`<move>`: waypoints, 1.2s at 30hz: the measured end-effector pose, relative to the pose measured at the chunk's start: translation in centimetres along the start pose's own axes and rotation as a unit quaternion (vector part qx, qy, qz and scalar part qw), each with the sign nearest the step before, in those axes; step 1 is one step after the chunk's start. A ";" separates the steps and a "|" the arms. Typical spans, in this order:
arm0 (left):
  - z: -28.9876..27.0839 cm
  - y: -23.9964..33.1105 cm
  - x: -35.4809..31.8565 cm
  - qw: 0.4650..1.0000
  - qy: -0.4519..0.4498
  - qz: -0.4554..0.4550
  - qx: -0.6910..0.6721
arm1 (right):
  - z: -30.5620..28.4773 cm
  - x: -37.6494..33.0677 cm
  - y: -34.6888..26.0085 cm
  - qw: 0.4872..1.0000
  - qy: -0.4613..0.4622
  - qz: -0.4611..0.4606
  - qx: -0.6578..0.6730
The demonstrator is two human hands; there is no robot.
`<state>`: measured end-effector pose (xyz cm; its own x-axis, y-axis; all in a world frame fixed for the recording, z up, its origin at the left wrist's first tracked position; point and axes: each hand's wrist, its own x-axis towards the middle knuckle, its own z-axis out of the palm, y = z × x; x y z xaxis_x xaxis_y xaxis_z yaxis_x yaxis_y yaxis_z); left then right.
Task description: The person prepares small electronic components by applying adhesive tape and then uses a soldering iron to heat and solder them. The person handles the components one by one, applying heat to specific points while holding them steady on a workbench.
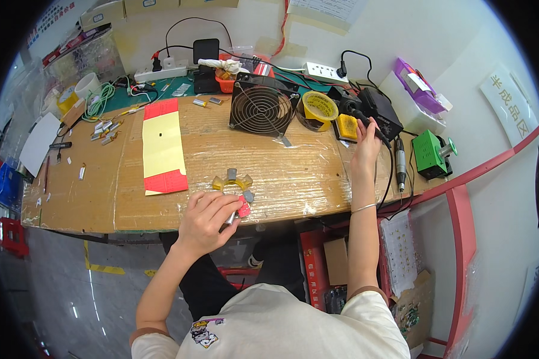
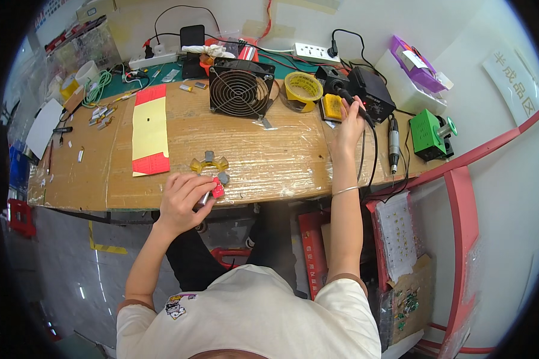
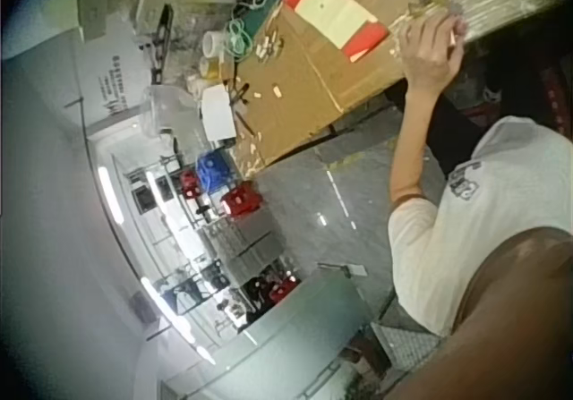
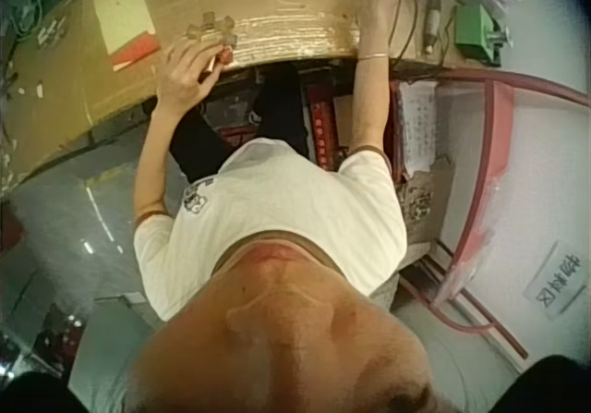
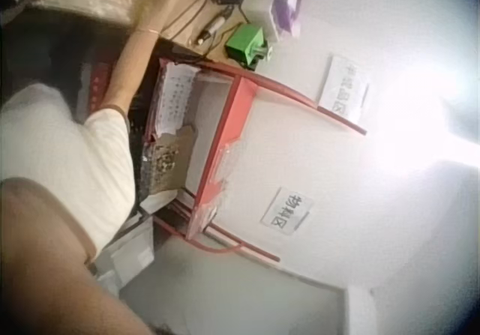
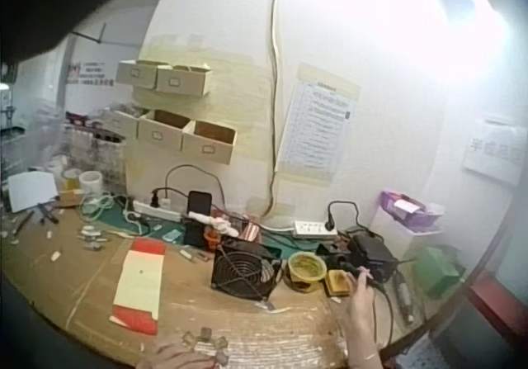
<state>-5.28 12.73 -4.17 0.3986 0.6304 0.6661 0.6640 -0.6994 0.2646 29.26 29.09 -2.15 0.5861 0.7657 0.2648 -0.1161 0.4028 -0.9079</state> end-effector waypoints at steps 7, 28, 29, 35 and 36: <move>0.0 0.0 -0.1 1.000 0.003 0.000 0.003 | -0.8 -1.5 -1.3 1.000 -0.009 -0.003 0.007; 0.0 0.0 -0.2 1.000 0.004 -0.005 0.003 | -3.2 -5.4 -2.7 0.994 -0.009 -0.097 -0.053; 0.0 0.0 -0.1 1.000 0.007 -0.003 0.002 | -3.2 -5.6 -2.6 0.993 -0.011 -0.099 -0.059; 0.0 0.1 -0.1 1.000 0.008 -0.005 0.003 | -2.9 -6.3 -1.6 0.992 -0.024 -0.095 -0.085; 0.0 0.1 -0.1 1.000 0.008 -0.005 0.003 | -2.9 -6.3 -1.5 0.992 -0.023 -0.094 -0.086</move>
<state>-5.30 12.61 -4.20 0.3816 0.6315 0.6750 0.6720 -0.6910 0.2665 28.07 22.20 -3.39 0.5471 0.7085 0.4458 0.1325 0.4525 -0.8819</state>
